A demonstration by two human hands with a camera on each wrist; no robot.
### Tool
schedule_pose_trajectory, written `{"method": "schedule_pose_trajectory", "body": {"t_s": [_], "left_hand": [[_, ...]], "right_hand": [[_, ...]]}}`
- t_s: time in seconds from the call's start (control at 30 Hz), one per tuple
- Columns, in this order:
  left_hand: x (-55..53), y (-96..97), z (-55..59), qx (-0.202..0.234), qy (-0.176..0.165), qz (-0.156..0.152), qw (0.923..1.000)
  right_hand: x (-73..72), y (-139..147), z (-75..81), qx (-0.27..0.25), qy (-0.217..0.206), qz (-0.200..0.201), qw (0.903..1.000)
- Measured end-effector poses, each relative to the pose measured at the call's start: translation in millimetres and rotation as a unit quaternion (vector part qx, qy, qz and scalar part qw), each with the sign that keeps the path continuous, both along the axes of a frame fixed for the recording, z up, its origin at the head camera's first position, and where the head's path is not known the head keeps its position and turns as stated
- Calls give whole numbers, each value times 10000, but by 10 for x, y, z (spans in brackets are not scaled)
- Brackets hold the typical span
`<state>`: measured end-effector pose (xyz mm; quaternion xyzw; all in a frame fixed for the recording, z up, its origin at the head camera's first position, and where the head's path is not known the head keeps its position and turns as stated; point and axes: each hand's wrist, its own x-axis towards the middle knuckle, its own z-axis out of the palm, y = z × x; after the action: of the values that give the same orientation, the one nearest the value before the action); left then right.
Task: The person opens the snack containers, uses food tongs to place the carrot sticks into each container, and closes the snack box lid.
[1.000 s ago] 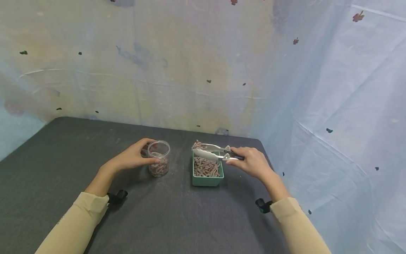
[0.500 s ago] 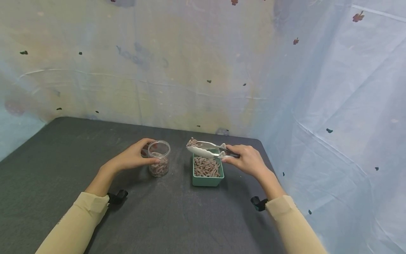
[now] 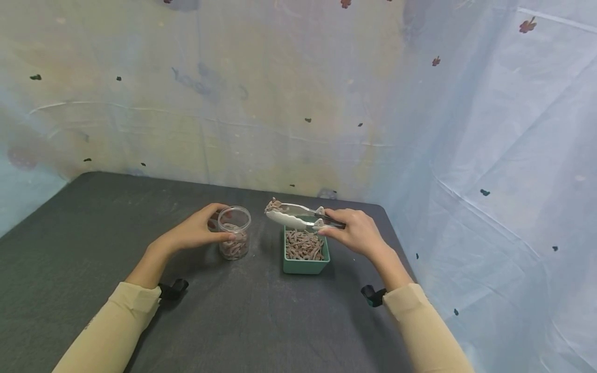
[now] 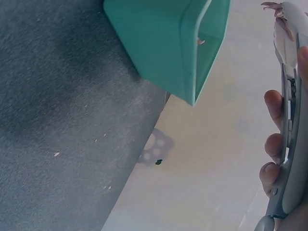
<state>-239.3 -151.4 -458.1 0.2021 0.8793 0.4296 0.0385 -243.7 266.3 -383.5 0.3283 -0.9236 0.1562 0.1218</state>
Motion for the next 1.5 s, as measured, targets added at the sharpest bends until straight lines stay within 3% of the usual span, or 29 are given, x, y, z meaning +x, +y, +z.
{"method": "schedule_pose_trajectory", "body": {"t_s": [0.63, 1.5], "left_hand": [[-13, 5, -19, -18, 63, 42, 10000], [-30, 2, -28, -86, -33, -9, 10000]], "right_hand": [[-16, -321, 89, -263, -81, 338, 9991], [-70, -744, 64, 22, -349, 539, 9979]]}}
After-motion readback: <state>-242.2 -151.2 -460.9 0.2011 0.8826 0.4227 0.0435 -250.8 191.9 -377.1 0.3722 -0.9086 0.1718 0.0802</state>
